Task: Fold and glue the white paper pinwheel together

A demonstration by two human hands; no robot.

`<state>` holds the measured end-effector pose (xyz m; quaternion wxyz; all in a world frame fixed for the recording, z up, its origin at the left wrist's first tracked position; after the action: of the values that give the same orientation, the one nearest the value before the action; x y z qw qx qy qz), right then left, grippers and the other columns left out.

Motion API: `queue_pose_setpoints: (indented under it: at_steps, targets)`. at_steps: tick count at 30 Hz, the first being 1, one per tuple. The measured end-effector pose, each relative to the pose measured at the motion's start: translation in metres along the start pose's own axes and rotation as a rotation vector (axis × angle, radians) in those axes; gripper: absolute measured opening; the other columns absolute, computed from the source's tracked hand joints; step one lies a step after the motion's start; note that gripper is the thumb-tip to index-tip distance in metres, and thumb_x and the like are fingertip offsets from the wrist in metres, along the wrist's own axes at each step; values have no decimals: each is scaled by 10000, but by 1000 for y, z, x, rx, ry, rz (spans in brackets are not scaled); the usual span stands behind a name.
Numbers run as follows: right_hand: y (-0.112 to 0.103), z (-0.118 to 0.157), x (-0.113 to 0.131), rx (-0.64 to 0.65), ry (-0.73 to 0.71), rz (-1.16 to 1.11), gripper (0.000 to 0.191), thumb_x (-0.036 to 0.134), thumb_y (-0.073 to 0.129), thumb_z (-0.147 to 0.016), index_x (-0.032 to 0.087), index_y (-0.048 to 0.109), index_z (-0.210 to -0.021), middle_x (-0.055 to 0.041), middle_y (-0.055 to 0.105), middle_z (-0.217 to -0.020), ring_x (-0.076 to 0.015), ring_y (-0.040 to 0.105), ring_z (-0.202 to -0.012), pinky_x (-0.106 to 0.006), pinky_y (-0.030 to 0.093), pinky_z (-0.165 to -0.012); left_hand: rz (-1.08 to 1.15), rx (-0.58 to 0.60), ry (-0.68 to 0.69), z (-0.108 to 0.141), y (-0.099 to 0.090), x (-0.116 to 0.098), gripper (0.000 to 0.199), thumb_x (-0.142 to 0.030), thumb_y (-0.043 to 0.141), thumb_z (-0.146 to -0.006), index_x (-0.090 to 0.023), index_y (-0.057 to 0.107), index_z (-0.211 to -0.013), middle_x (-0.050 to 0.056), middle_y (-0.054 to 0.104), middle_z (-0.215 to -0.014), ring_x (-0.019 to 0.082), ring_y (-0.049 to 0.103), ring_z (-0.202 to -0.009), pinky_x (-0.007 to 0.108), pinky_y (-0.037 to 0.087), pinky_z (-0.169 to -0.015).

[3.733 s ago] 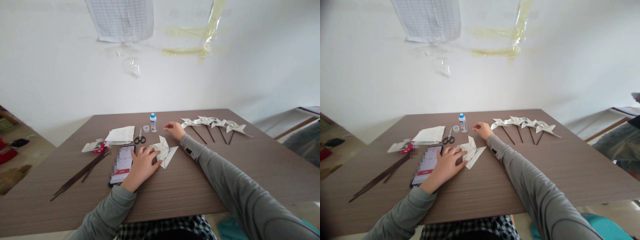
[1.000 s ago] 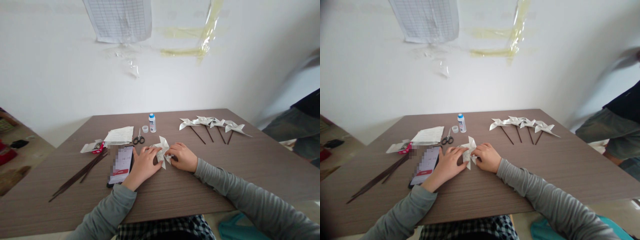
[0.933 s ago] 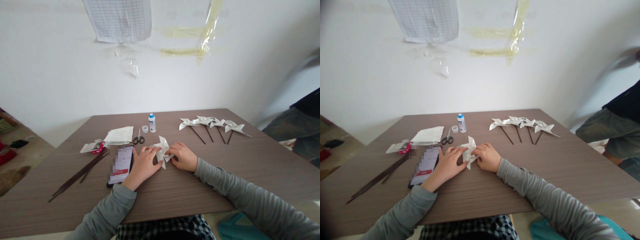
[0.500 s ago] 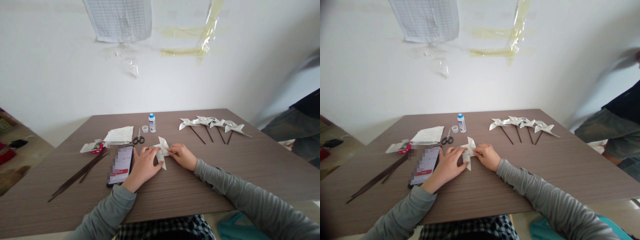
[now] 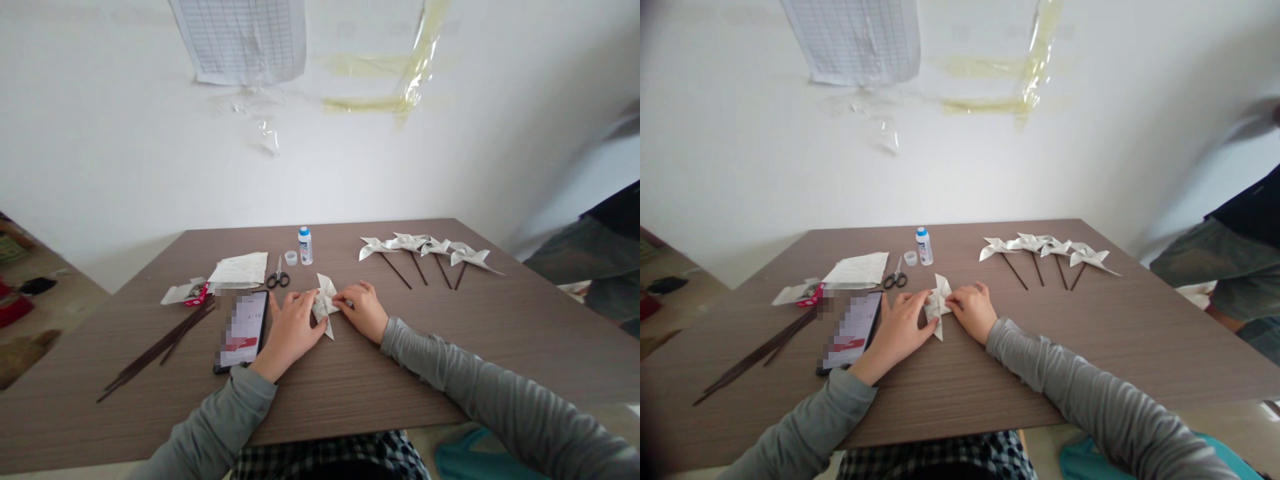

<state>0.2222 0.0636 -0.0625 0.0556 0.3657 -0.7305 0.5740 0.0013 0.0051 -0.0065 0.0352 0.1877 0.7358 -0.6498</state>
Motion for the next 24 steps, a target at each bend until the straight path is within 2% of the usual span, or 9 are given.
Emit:
queue_pose_setpoints:
  at_steps: [5, 8, 13, 18, 24]
  targets:
    - [-1, 4, 1, 24, -25, 29, 211, 238, 804, -1239, 317, 993, -1186, -75, 1001, -1219, -340, 923, -1255, -701, 452, -1493, -53, 48, 10, 1, -2, -4, 517, -294, 815, -1134, -327, 865, -1648, 160, 886, -1712, 511, 726, -1687, 1046, 267, -1531]
    - [0, 5, 0, 10, -74, 48, 216, 249, 793, -1249, 312, 992, -1191, -83, 993, -1207, -333, 908, -1243, -695, 458, -1482, -53, 53, 18, 1, -2, -5, 517, -293, 802, -1137, -358, 872, -1645, 141, 890, -1701, 504, 718, -1675, 1049, 253, -1529]
    - [-2, 5, -3, 24, -116, 81, 202, 269, 794, -1246, 336, 980, -1205, -85, 973, -1211, -364, 891, -1223, -762, 476, -1458, -37, 79, 27, 0, 0, -6, 515, -295, 771, -1145, -372, 890, -1639, 129, 888, -1693, 517, 694, -1663, 1067, 228, -1514]
    - [-4, 5, -5, 14, -126, 99, 206, 260, 797, -1233, 351, 976, -1187, -79, 954, -1181, -374, 878, -1212, -748, 491, -1446, -34, 56, 38, -1, -1, -8, 457, -312, 802, -1127, -386, 938, -1557, 127, 903, -1637, 505, 714, -1615, 1033, 267, -1522]
    - [-6, 6, -3, 30, -107, 75, 174, 291, 823, -1235, 349, 986, -1221, -89, 963, -1220, -383, 878, -1252, -757, 461, -1468, -57, 107, 22, -1, -4, -11, 481, -307, 748, -1155, -391, 925, -1594, 133, 877, -1677, 516, 678, -1661, 1066, 227, -1511]
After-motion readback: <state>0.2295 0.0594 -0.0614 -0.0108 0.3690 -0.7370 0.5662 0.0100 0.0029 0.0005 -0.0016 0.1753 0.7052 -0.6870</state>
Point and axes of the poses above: each hand's wrist, its own z-axis away from the middle knuckle, its own y-axis out of the palm, x = y × z, the point moved 1 cm from there along -z, towards the middle knuckle
